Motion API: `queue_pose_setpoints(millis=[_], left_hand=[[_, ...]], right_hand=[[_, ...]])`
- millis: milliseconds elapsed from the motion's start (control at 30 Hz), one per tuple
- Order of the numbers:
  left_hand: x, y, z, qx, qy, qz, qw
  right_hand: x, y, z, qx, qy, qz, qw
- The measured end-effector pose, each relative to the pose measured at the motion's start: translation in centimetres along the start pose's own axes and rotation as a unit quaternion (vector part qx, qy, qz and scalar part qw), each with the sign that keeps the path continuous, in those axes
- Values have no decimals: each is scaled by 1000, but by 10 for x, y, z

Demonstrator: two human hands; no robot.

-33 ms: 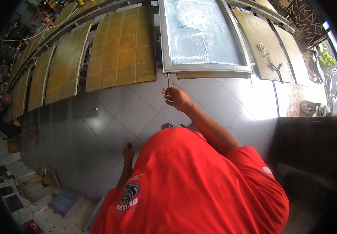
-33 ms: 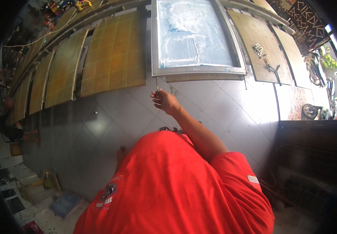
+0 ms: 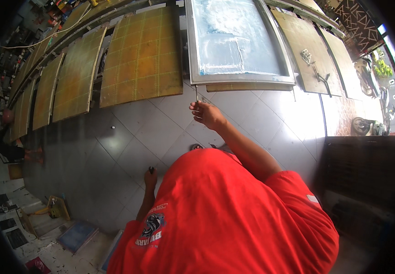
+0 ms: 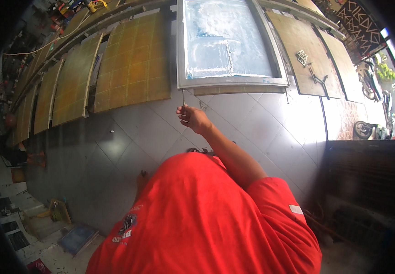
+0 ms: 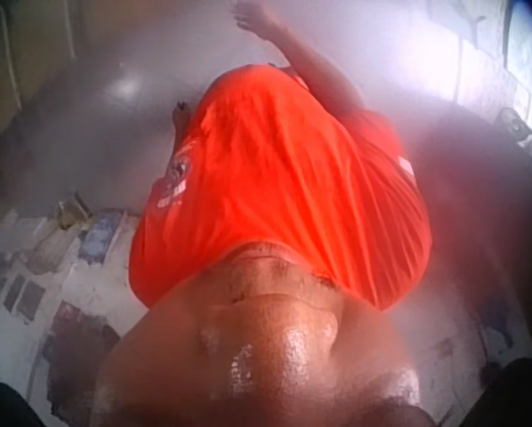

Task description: The person loosens a bolt on a screen frame using a wrench, replaces the existing screen with a different one from a stack, and then tightens the bolt on the new screen using the wrench.

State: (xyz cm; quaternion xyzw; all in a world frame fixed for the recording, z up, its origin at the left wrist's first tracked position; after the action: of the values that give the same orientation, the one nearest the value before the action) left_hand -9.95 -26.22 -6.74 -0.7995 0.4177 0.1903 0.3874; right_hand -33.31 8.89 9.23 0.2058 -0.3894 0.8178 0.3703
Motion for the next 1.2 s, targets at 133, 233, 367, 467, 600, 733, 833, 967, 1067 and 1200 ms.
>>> queue_pose_setpoints(millis=[133,233,367,467,600,733,833,967,1067,1200], left_hand=[[-2,-1,-5,-9,23,23,999],[8,-2,-2,-24,50,67,996],[-26,0,4,-17,53,104,993],[-77,-7,-4,-28,-12,98,995],[-192,-20,-1,42,-166,262,950],[-400,-97,24,205,17,392,897],[-482,-130,78,270,78,485,828],[-544,-154,152,291,99,531,789],[-580,-174,204,274,88,566,772],[-626,-194,222,198,51,668,716]], right_hand=[[-8,10,-22,-44,-47,-37,997],[-5,4,-11,-61,-38,-23,997],[-3,-6,-10,-68,-1,-21,997],[1,-34,-26,-93,-73,-18,993],[20,-94,-37,-95,-351,-123,923],[59,-179,-10,-19,-417,-136,899],[82,-207,-13,-59,-348,-168,921],[109,-226,-81,-217,-280,-223,908],[133,-245,-136,-229,-180,-321,901],[169,-278,-219,-282,-51,-340,896]])
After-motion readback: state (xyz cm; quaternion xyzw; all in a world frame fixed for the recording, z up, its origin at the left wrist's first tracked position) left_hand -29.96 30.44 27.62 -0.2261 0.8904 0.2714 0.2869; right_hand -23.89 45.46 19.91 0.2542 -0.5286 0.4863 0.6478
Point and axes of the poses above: each hand's wrist, its own y-axis towards the middle knuckle, its own z-axis out of the palm, x = y × z, the point moved 5 cm from there along y, towards the middle knuckle, and after that the axes turned 6 degrees about -y, right-handed, at the moved point
